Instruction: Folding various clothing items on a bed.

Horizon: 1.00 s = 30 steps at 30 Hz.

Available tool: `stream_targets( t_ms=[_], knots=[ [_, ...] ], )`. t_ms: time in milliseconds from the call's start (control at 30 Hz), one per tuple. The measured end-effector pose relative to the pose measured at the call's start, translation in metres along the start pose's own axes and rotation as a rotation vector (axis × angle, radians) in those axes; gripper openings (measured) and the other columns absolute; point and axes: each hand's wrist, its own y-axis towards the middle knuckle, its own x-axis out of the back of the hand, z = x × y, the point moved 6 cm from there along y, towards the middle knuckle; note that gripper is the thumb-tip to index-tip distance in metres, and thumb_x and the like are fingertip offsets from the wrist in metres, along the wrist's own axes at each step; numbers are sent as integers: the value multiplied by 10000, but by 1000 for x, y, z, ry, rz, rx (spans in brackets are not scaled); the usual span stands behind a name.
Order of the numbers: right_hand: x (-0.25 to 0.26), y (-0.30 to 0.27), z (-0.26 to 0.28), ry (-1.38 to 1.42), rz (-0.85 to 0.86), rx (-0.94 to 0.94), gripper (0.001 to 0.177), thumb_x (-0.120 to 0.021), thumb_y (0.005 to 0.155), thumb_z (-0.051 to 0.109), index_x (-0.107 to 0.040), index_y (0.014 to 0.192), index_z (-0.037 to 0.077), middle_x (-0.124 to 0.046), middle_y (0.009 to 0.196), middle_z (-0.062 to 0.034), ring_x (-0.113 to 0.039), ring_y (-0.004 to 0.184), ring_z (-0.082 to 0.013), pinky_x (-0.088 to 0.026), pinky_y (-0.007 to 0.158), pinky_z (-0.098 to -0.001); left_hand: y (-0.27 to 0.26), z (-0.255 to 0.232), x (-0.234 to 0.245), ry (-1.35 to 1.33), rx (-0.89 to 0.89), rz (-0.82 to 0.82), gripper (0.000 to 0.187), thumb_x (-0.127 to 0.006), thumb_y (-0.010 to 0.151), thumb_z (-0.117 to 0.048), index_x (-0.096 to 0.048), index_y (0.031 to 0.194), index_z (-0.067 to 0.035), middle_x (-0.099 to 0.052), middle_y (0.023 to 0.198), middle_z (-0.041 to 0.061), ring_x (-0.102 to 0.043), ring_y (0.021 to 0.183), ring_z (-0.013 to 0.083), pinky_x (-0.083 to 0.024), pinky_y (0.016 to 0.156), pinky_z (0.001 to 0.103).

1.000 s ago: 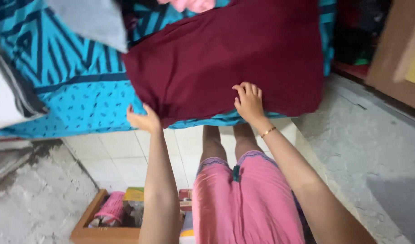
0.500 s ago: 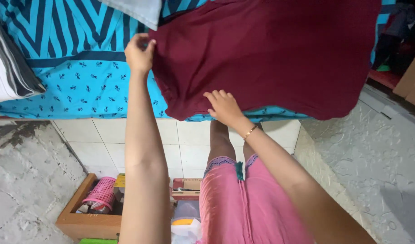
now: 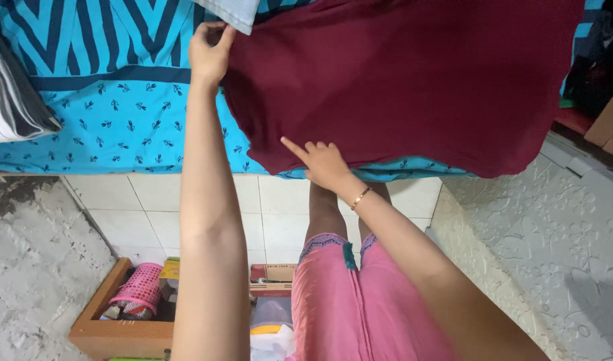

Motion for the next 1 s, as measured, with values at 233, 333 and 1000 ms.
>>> stream_targets(
  t_ms=[233,333,1000],
  knots=[
    [-12,6,18,138,137,16,968,-767,786,236,-261,1604,349,-714,950,-145,-688,851,-331,-530,767,-527,23,42,-14,-81,32,-176,207,-755,944,-136,-650,1091,-36,-760,973,61,-702,886,143,-571,835,297],
    [14,3,1,656,110,-93,707,-660,871,150,-462,1538,278,-709,1072,-113,-703,857,-307,-554,764,-462,23,52,-6,-394,29,-290,295,-745,930,-66,-571,1166,-32,-746,1052,90,-696,957,176,-560,872,323],
    [30,-18,-176,-69,-360,-288,761,-630,1047,471,-291,1681,225,-159,1749,-103,-138,1601,-358,-32,1230,-703,-190,-55,-145,821,-430,98,730,-642,979,-386,-339,1632,-266,-212,1714,72,-164,1588,349,-147,1269,613]
  ],
)
